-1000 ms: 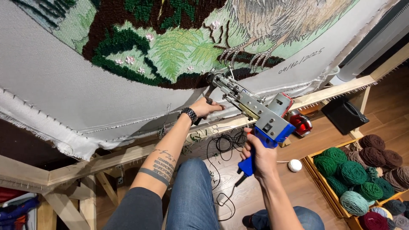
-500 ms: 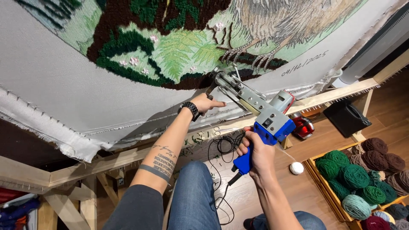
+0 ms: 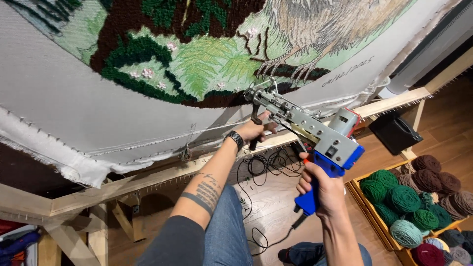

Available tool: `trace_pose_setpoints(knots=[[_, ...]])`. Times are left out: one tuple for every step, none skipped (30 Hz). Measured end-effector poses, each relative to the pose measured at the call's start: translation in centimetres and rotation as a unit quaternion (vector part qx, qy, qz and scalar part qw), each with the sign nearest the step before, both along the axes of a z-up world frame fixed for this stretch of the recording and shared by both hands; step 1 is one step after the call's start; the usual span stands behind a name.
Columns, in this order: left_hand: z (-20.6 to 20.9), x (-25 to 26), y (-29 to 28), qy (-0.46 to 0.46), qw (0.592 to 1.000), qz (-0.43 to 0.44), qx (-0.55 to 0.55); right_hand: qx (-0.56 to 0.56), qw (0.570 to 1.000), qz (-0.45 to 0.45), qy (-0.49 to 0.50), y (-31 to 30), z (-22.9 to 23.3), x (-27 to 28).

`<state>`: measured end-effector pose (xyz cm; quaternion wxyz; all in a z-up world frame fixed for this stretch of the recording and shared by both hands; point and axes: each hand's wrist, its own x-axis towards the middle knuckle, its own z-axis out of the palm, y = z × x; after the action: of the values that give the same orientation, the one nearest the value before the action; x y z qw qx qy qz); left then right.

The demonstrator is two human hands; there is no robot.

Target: Using a tufting gun to insert yarn into a stretched canvas to create a patterned rug.

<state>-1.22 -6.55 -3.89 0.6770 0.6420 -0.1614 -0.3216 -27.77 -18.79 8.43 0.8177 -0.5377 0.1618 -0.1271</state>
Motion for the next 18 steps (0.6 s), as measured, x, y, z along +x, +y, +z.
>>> trace_pose_setpoints(knots=[[-0.3, -0.2, -0.8, 0.001, 1.0, -0.002, -0.001, -0.001, 1.0, -0.002, 0.001, -0.7, 0.0, -0.6], [-0.6, -0.3, -1.8, 0.009, 0.999, -0.024, -0.031, 0.018, 1.0, 0.009, 0.014, -1.4, 0.0, -1.1], [-0.9, -0.5, -2.7, 0.017, 0.997, -0.045, -0.062, 0.036, 0.999, 0.021, 0.028, -2.1, 0.1, -1.7], [-1.4, -0.5, -3.5, 0.018, 0.997, -0.047, -0.063, 0.036, 0.999, 0.018, 0.028, -2.6, 0.3, -2.3], [-2.0, -0.4, -4.2, 0.02, 0.995, -0.048, -0.082, 0.024, 0.999, 0.02, 0.019, -3.0, 0.5, -2.9], [-2.5, -0.3, -4.8, 0.022, 0.993, -0.048, -0.101, 0.014, 1.0, 0.023, 0.01, -3.4, 0.7, -3.4], [-1.5, -1.1, -4.9, 0.022, 0.993, -0.049, -0.101, 0.014, 1.0, 0.022, 0.011, -4.0, 0.5, -3.8], [-0.3, -1.7, -4.8, 0.029, 0.995, -0.039, -0.082, 0.013, 1.0, 0.029, 0.001, -4.5, 0.3, -4.0], [0.8, -2.4, -4.7, 0.037, 0.997, -0.029, -0.062, 0.012, 0.999, 0.035, -0.008, -5.0, 0.1, -4.2], [1.3, -2.5, -4.9, 0.036, 0.997, -0.03, -0.061, 0.013, 0.999, 0.035, -0.009, -5.3, -0.1, -4.4], [1.7, -2.7, -5.1, 0.023, 0.998, -0.025, -0.059, 0.015, 0.999, 0.03, -0.014, -5.6, -0.4, -4.5], [2.1, -2.8, -5.3, 0.011, 0.998, -0.02, -0.057, 0.017, 0.999, 0.025, -0.019, -5.9, -0.7, -4.6], [1.7, -2.8, -5.6, 0.01, 0.998, -0.021, -0.056, 0.018, 0.999, 0.024, -0.02, -5.9, -0.8, -4.6], [1.3, -2.7, -5.8, -0.01, 0.999, -0.003, -0.044, 0.024, 0.999, 0.028, -0.021, -5.9, -0.8, -4.5], [0.9, -2.6, -6.0, -0.031, 0.999, 0.015, -0.032, 0.029, 0.999, 0.031, -0.023, -5.9, -0.9, -4.5], [1.6, -3.1, -5.7, -0.031, 0.999, 0.015, -0.032, 0.03, 0.999, 0.031, -0.023, -6.0, -1.0, -4.6], [2.2, -3.6, -5.3, -0.03, 0.999, 0.022, -0.003, 0.016, 0.999, 0.035, -0.033, -6.2, -1.0, -4.6], [2.8, -4.1, -5.0, -0.029, 0.999, 0.029, 0.027, 0.002, 0.998, 0.039, -0.042, -6.4, -1.1, -4.7]])
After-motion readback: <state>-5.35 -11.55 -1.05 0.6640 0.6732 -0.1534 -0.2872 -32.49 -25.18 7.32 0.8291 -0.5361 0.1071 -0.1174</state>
